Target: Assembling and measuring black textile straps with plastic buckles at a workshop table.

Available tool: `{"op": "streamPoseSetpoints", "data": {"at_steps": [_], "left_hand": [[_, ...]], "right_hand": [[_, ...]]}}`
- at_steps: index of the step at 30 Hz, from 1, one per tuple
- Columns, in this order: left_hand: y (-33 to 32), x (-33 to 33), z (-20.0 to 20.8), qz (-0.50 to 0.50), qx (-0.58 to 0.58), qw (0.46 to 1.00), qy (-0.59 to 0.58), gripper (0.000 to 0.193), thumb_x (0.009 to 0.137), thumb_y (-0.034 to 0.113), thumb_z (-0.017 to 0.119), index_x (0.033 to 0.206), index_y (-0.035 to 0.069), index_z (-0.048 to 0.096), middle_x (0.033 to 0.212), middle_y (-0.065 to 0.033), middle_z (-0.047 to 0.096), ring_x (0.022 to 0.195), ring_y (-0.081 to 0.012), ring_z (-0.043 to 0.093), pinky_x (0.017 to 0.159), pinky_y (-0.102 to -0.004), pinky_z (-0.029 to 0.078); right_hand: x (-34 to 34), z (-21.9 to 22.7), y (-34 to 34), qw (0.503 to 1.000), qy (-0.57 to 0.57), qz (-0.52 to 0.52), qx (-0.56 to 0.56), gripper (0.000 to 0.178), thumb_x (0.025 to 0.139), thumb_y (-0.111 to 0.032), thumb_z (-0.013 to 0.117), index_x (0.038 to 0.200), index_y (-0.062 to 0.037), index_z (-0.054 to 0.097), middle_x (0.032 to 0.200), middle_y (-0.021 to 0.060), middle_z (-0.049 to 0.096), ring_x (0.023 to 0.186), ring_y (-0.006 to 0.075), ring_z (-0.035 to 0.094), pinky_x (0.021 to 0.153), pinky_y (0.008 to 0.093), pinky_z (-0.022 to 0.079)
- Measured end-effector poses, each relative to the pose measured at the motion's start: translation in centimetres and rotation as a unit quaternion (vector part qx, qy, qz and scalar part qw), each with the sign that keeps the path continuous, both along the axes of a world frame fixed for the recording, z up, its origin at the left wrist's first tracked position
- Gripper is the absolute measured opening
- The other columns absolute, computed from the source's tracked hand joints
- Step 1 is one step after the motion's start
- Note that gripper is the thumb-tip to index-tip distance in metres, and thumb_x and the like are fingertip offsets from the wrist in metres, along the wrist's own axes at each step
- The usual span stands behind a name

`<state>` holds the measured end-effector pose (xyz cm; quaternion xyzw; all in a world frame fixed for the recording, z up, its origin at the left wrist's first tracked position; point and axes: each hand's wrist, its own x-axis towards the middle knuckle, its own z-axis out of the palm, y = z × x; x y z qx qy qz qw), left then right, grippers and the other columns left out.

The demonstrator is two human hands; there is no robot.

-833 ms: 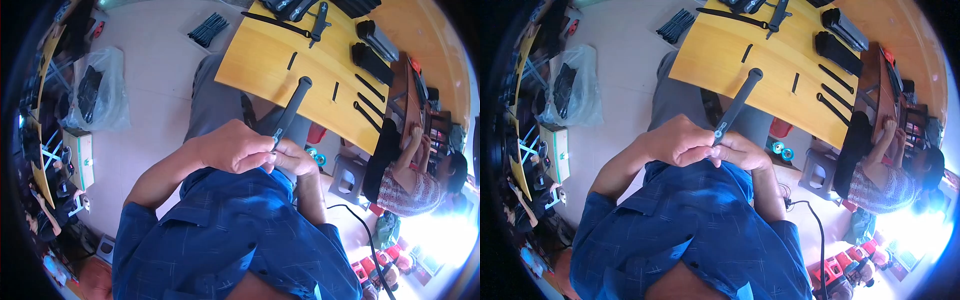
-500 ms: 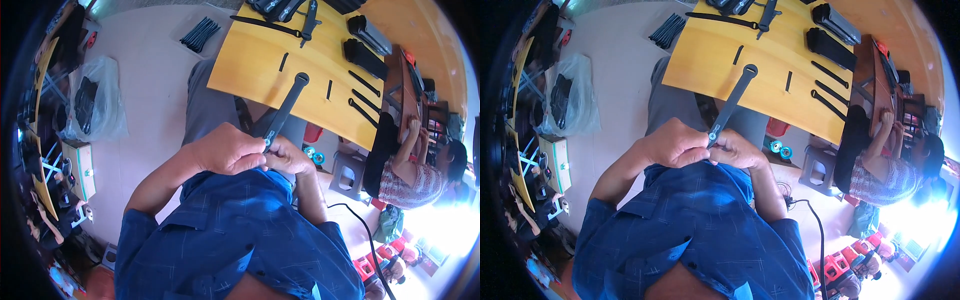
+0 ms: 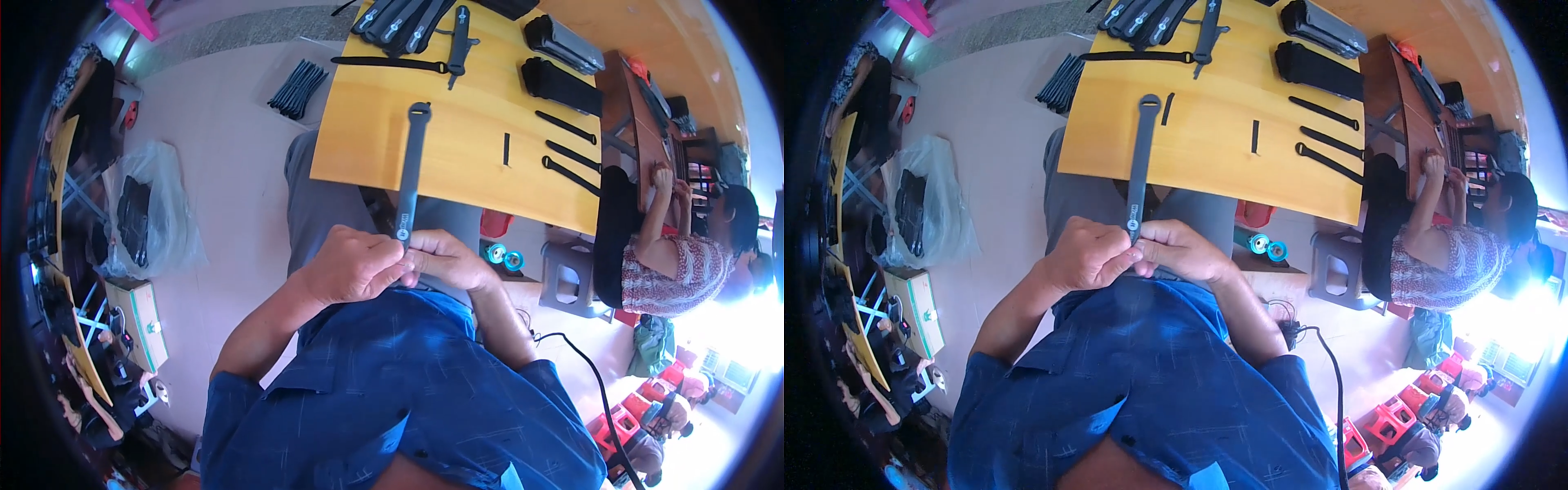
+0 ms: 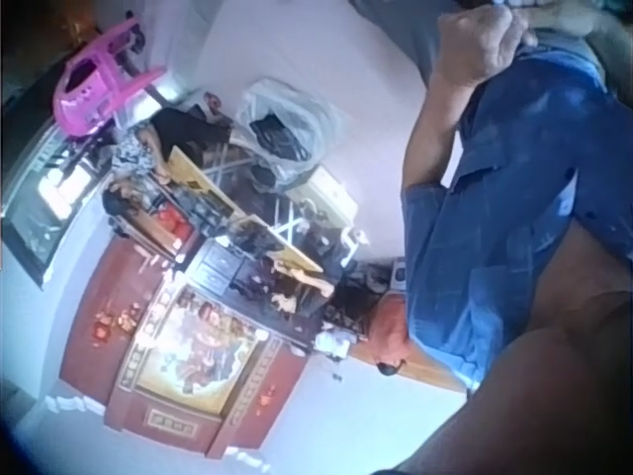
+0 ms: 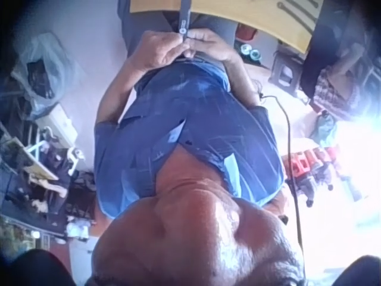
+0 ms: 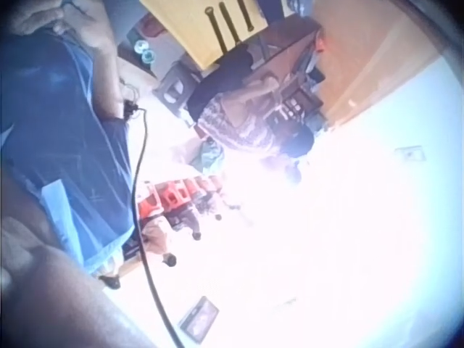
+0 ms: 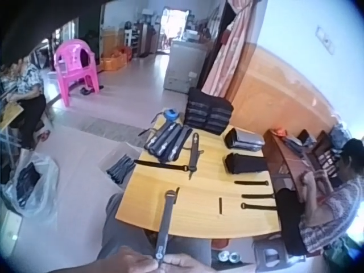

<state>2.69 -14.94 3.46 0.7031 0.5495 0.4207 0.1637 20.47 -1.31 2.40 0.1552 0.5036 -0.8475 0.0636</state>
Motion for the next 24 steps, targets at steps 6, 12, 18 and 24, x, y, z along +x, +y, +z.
{"op": "streamPoseSetpoints", "data": {"at_steps": [6,12,18,24], "left_hand": [[0.8,-1.7,2.1,-0.083,-0.091,0.988,-0.097,0.019,0.093,0.015,0.072,0.079,0.009,0.06,0.068,-0.0074,0.067,0.061,-0.0271,0.068,0.052,-0.0376,0.049],[0.9,-6.5,4.5,-0.144,-0.184,0.965,-0.122,0.029,0.096,0.014,0.07,0.074,0.006,0.053,0.059,-0.0125,0.052,0.052,-0.0291,0.055,0.05,-0.0384,0.039],[-1.3,-9.8,4.5,-0.137,-0.266,0.938,-0.177,0.042,0.1,0.017,0.068,0.068,0.004,0.044,0.055,-0.0066,0.037,0.047,-0.0191,0.036,0.048,-0.0345,0.031],[-0.6,-8.4,5.1,-0.245,-0.267,0.875,-0.32,0.044,0.102,0.018,0.067,0.066,0.005,0.043,0.054,-0.0013,0.038,0.048,-0.0122,0.034,0.048,-0.0331,0.028]], "right_hand": [[0.5,0.0,-0.8,0.989,0.053,-0.008,0.138,0.026,0.108,-0.025,0.058,0.095,-0.0039,0.066,0.067,0.0012,0.061,0.064,0.0087,0.058,0.059,0.0289,0.046],[0.4,1.7,1.0,0.95,0.145,0.127,0.247,0.028,0.101,-0.019,0.068,0.079,-0.0016,0.065,0.062,0.007,0.057,0.052,0.0134,0.051,0.05,0.0328,0.037],[1.2,1.3,1.9,0.944,0.119,0.192,0.242,0.036,0.097,-0.018,0.07,0.07,-0.0021,0.052,0.058,0.0091,0.042,0.051,0.0156,0.041,0.051,0.0379,0.032],[-0.2,0.8,1.1,0.933,0.082,-0.056,0.346,0.024,0.093,-0.015,0.064,0.076,-0.0016,0.058,0.064,0.0119,0.053,0.058,0.0243,0.054,0.056,0.0381,0.042]]}}
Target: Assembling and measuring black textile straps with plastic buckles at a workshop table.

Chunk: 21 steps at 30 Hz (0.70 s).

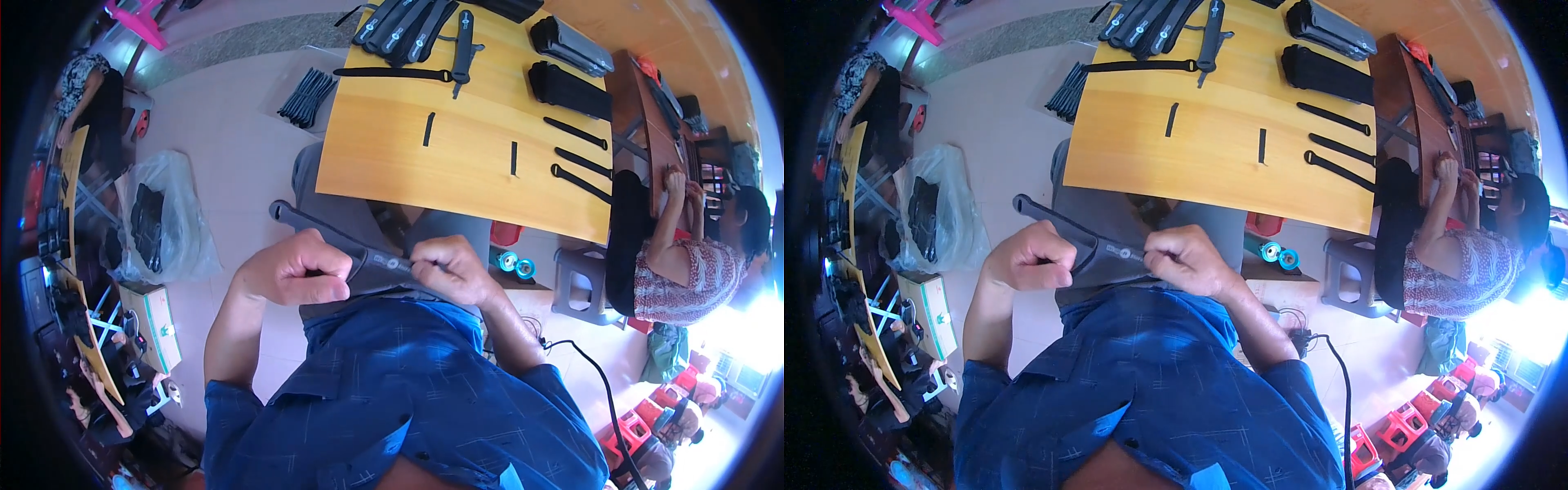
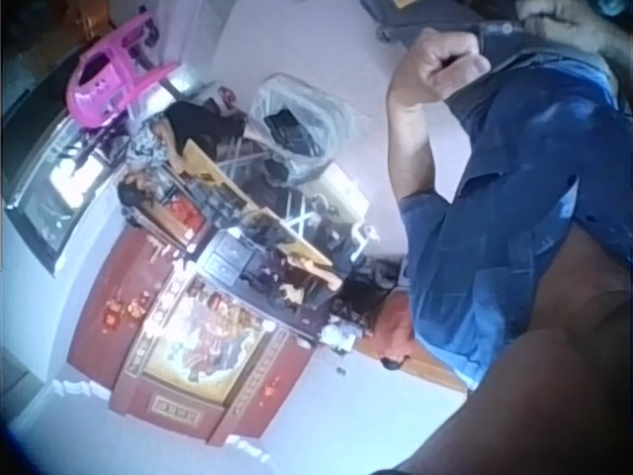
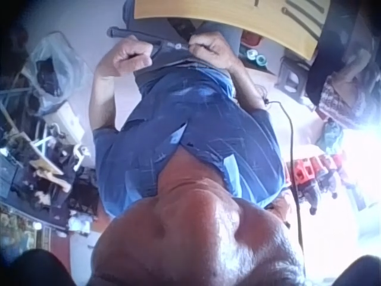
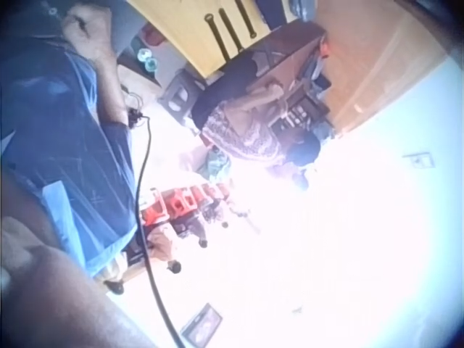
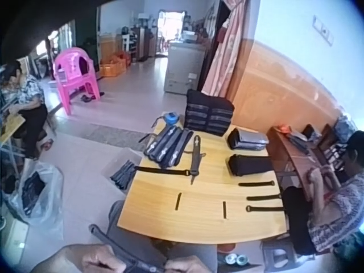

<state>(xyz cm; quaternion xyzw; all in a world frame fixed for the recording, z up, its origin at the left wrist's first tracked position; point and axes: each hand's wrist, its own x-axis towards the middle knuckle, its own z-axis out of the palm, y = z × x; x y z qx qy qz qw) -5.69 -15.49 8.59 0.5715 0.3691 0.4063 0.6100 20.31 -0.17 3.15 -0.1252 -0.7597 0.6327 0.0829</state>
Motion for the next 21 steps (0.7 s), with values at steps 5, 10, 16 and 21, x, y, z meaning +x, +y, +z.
{"op": "streamPoseSetpoints", "data": {"at_steps": [5,10,16,21], "left_hand": [[-0.7,-1.3,-0.5,0.161,-0.001,0.987,0.019,0.043,0.1,0.018,0.068,0.066,0.007,0.045,0.054,0.0016,0.037,0.048,-0.0086,0.03,0.047,-0.0309,0.024],[-2.6,-3.0,-1.9,0.228,-0.006,0.972,0.051,0.045,0.096,0.026,0.073,0.065,0.009,0.044,0.053,0.0044,0.037,0.048,-0.0069,0.032,0.046,-0.0299,0.023],[-7.8,-9.6,-4.3,0.324,0.022,0.946,0.014,0.052,0.095,0.04,0.074,0.065,0.011,0.043,0.058,0.0039,0.045,0.048,-0.0074,0.04,0.044,-0.0289,0.024],[-19.7,-19.9,-7.1,0.498,0.027,0.858,-0.125,0.031,0.102,0.035,0.066,0.103,0.004,0.058,0.075,-0.0002,0.05,0.058,-0.0079,0.043,0.054,-0.0217,0.035]], "right_hand": [[0.9,0.2,0.6,0.988,0.044,-0.145,0.023,0.025,0.102,-0.012,0.055,0.08,-0.0001,0.056,0.066,0.0066,0.05,0.06,0.0159,0.047,0.058,0.0332,0.042],[1.7,2.2,1.5,0.989,0.067,-0.13,-0.019,0.03,0.104,-0.015,0.056,0.077,-0.0024,0.054,0.064,0.0024,0.048,0.059,0.0123,0.044,0.056,0.0309,0.037],[5.1,3.4,4.0,0.989,0.103,-0.107,-0.022,0.038,0.103,-0.025,0.058,0.073,-0.0036,0.049,0.062,0.0005,0.043,0.055,0.0126,0.041,0.053,0.0321,0.031],[8.8,4.5,5.1,0.979,0.138,-0.147,-0.028,0.041,0.102,-0.035,0.063,0.074,-0.0048,0.057,0.065,0.0046,0.053,0.059,0.0145,0.048,0.056,0.0316,0.035]]}}
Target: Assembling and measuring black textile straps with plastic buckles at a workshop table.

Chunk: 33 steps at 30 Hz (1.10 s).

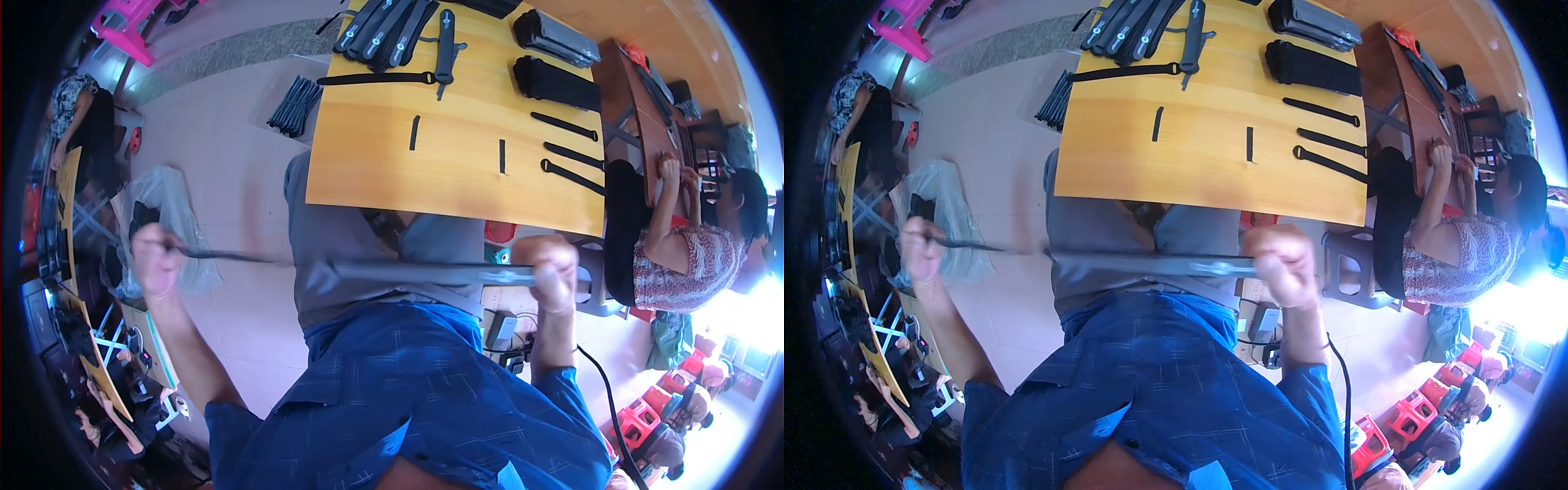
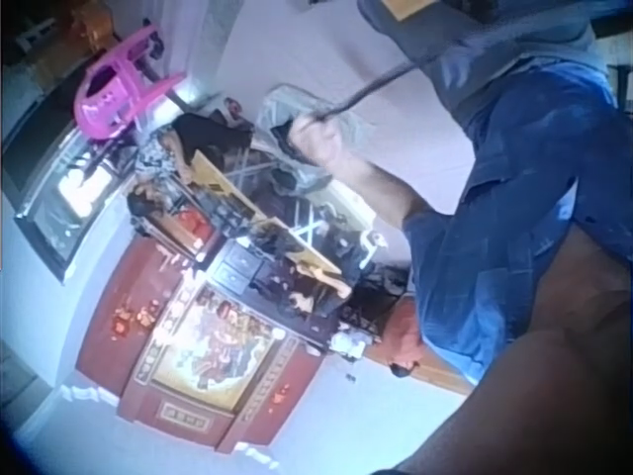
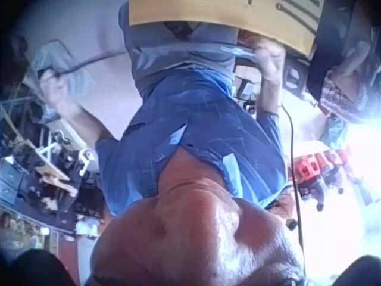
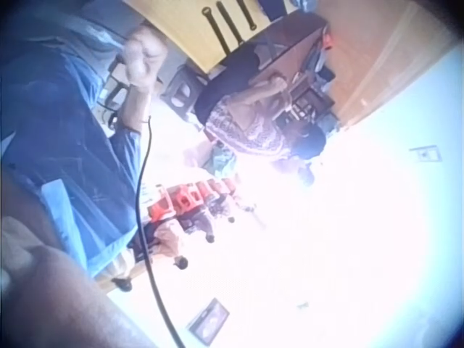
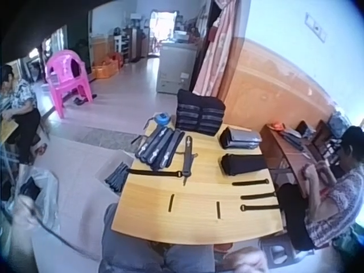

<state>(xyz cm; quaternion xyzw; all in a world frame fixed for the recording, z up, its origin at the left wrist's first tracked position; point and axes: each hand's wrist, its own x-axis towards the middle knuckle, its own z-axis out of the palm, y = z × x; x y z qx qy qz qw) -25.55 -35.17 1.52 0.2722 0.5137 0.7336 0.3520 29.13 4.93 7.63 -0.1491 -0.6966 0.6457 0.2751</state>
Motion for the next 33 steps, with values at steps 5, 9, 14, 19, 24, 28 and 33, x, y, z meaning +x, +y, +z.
{"op": "streamPoseSetpoints", "data": {"at_steps": [5,9,14,19,24,28,33], "left_hand": [[-12.2,-4.3,0.5,0.265,0.001,0.964,-0.031,0.033,0.114,0.022,0.044,0.144,0.008,0.047,0.072,0.0045,0.038,0.057,-0.0052,0.034,0.054,-0.0214,0.034],[-10.8,0.6,-1.1,0.067,0.004,0.993,-0.095,0.033,0.115,0.026,0.044,0.142,0.008,0.048,0.071,0.0053,0.034,0.054,-0.0038,0.03,0.048,-0.0215,0.031],[-5.5,3.3,-4.4,0.138,0.039,0.98,-0.14,0.031,0.114,0.03,0.045,0.137,0.009,0.053,0.07,0.0062,0.032,0.051,-0.0037,0.027,0.044,-0.0204,0.028],[-2.7,5.5,-4.4,0.148,-0.002,0.979,-0.142,0.027,0.113,0.03,0.048,0.129,0.011,0.057,0.069,0.006,0.033,0.05,-0.0039,0.027,0.042,-0.0211,0.025],[-1.5,7.2,-3.8,0.171,-0.024,0.976,-0.135,0.024,0.111,0.03,0.054,0.123,0.009,0.056,0.062,0.0057,0.033,0.044,-0.004,0.024,0.038,-0.0221,0.021],[0.0,8.3,-2.8,0.125,-0.006,0.985,-0.122,0.022,0.111,0.03,0.054,0.118,0.01,0.055,0.06,0.0061,0.033,0.043,-0.0041,0.027,0.038,-0.0219,0.022],[3.0,11.7,0.7,0.03,0.021,0.998,-0.06,0.024,0.109,0.033,0.057,0.105,0.01,0.05,0.06,0.0061,0.036,0.045,-0.0048,0.029,0.04,-0.0224,0.024]], "right_hand": [[5.8,0.0,4.5,0.935,0.251,-0.16,-0.193,0.027,0.109,-0.03,0.054,0.092,-0.0094,0.055,0.069,-0.0062,0.038,0.059,0.006,0.035,0.06,0.0278,0.032],[1.3,-1.6,3.3,0.94,0.078,-0.299,-0.145,0.031,0.11,-0.034,0.055,0.091,-0.0092,0.052,0.07,-0.0039,0.036,0.064,0.0099,0.037,0.061,0.0297,0.034],[-7.0,-5.7,7.7,0.908,0.011,-0.358,-0.216,0.028,0.108,-0.031,0.058,0.099,-0.0052,0.065,0.075,-0.0018,0.057,0.062,0.0091,0.055,0.057,0.0239,0.045],[-11.6,-7.2,12.1,0.888,-0.037,-0.384,-0.253,0.028,0.109,-0.031,0.056,0.105,-0.0063,0.067,0.083,-0.0009,0.067,0.065,0.0097,0.062,0.054,0.0242,0.047],[-14.4,-7.4,13.6,0.89,-0.057,-0.371,-0.259,0.025,0.11,-0.028,0.054,0.101,-0.0067,0.064,0.085,0.0007,0.068,0.065,0.0109,0.062,0.055,0.0245,0.048],[-15.5,-8.6,15.2,0.876,-0.076,-0.371,-0.3,0.024,0.11,-0.027,0.054,0.104,-0.0059,0.064,0.09,0.0039,0.071,0.066,0.012,0.063,0.054,0.0255,0.05],[-15.2,-8.0,14.1,0.881,-0.086,-0.338,-0.319,0.023,0.108,-0.027,0.057,0.112,-0.0063,0.064,0.093,0.0035,0.072,0.074,0.0132,0.066,0.059,0.0267,0.051]]}}
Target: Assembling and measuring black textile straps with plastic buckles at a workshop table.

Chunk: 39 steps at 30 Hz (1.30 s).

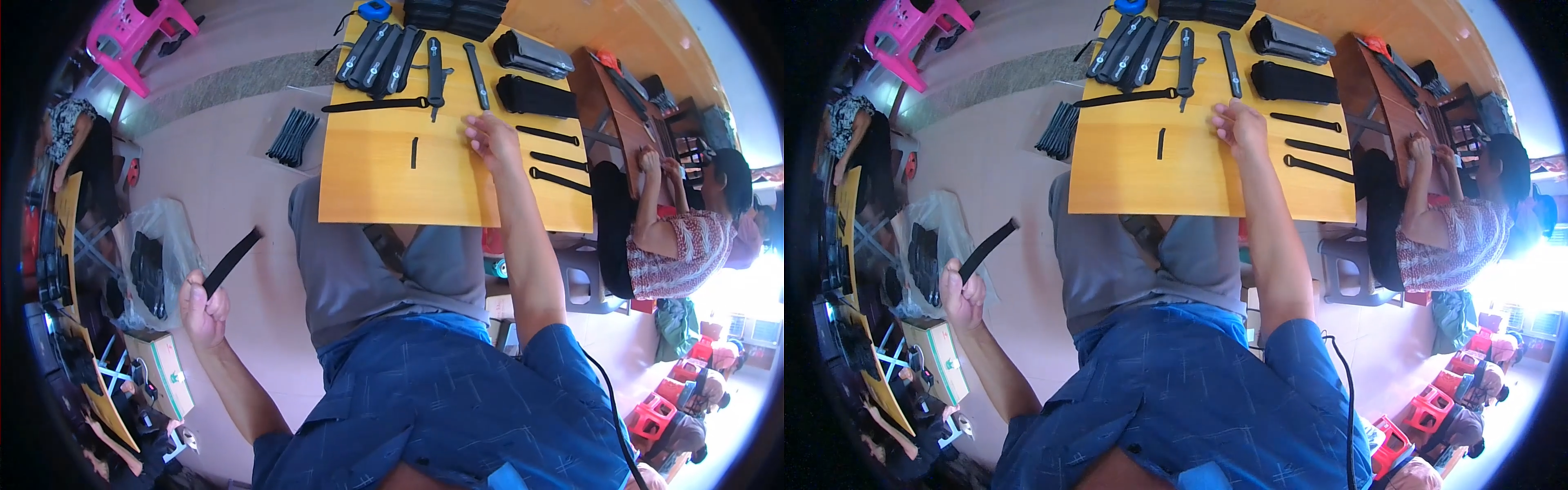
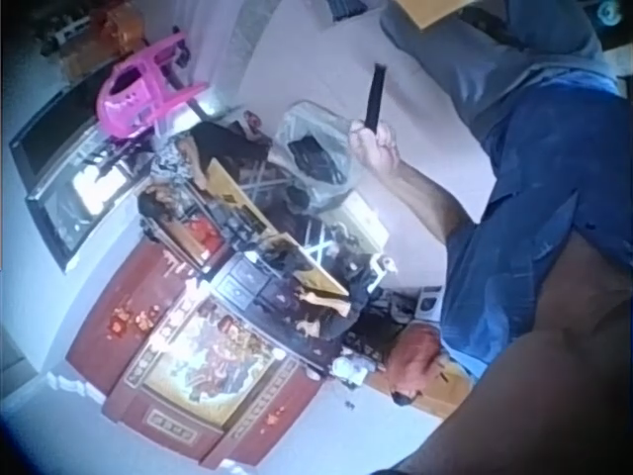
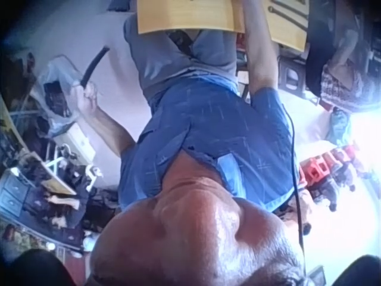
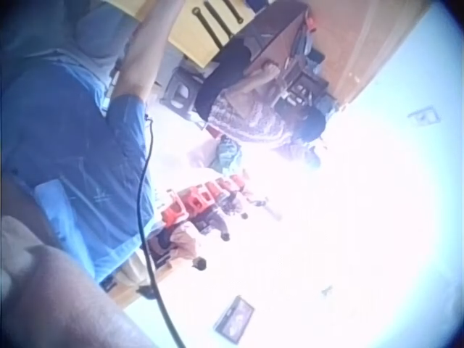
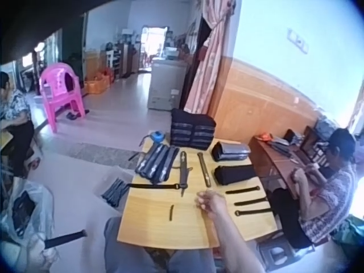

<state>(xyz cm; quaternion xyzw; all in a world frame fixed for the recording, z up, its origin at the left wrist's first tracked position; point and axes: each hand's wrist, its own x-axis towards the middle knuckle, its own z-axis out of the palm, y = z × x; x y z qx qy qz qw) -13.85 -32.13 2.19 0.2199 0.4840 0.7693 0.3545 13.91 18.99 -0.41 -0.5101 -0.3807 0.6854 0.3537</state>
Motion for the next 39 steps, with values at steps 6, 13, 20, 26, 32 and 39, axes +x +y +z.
{"op": "streamPoseSetpoints", "data": {"at_steps": [6,13,20,26,32,39], "left_hand": [[6.5,5.9,3.7,-0.071,-0.037,0.988,0.13,0.041,0.104,0.035,0.065,0.079,0.013,0.041,0.061,0.0055,0.039,0.051,-0.0032,0.035,0.046,-0.0221,0.028],[14.8,12.9,4.7,-0.216,-0.035,0.941,0.257,0.032,0.101,0.015,0.067,0.075,0.005,0.052,0.058,0.0007,0.046,0.05,-0.0065,0.04,0.048,-0.0293,0.029],[15.6,16.3,1.4,-0.285,-0.052,0.926,0.243,0.034,0.105,0.022,0.066,0.079,0.003,0.054,0.06,-0.0015,0.047,0.054,-0.0091,0.041,0.05,-0.0299,0.033],[15.2,15.4,-0.5,-0.201,-0.197,0.925,0.255,0.021,0.107,0.018,0.055,0.094,0.002,0.058,0.065,-0.0083,0.056,0.056,-0.0199,0.055,0.057,-0.0341,0.044],[18.5,10.9,1.2,-0.086,-0.221,0.818,0.523,0.009,0.099,0.009,0.059,0.1,0.002,0.064,0.092,-0.0167,0.067,0.087,-0.0372,0.067,0.074,-0.0426,0.052],[27.5,4.9,3.0,0.007,-0.18,0.788,0.589,0.006,0.092,0.006,0.069,0.096,0.004,0.074,0.092,-0.0133,0.067,0.09,-0.0344,0.067,0.077,-0.0424,0.053]], "right_hand": [[3.0,2.1,-9.2,0.963,-0.023,0.25,0.096,0.03,0.109,-0.033,0.055,0.114,-0.0058,0.067,0.102,0.0048,0.074,0.086,0.0136,0.07,0.07,0.0256,0.054],[3.4,4.2,-19.8,0.872,0.271,0.377,-0.153,0.055,0.11,-0.046,0.048,0.137,0.0005,0.059,0.121,0.0146,0.073,0.103,0.0227,0.073,0.083,0.0299,0.059],[4.8,1.0,-17.9,0.889,0.359,0.241,-0.151,0.034,0.109,-0.032,0.056,0.129,-0.006,0.064,0.11,0.0084,0.075,0.099,0.02,0.073,0.086,0.0336,0.057],[5.6,1.4,-17.4,0.971,0.182,0.153,-0.01,0.025,0.11,-0.026,0.056,0.12,-0.006,0.067,0.098,0.0055,0.076,0.09,0.0155,0.073,0.08,0.0298,0.056],[8.1,1.9,-16.8,0.975,0.167,0.147,-0.004,0.026,0.111,-0.025,0.054,0.119,-0.0042,0.066,0.095,0.0057,0.074,0.085,0.0154,0.071,0.079,0.03,0.056],[9.6,0.8,-16.6,0.979,0.14,0.146,0.01,0.025,0.11,-0.023,0.054,0.118,-0.0029,0.067,0.094,0.006,0.073,0.088,0.0144,0.069,0.081,0.0292,0.054]]}}
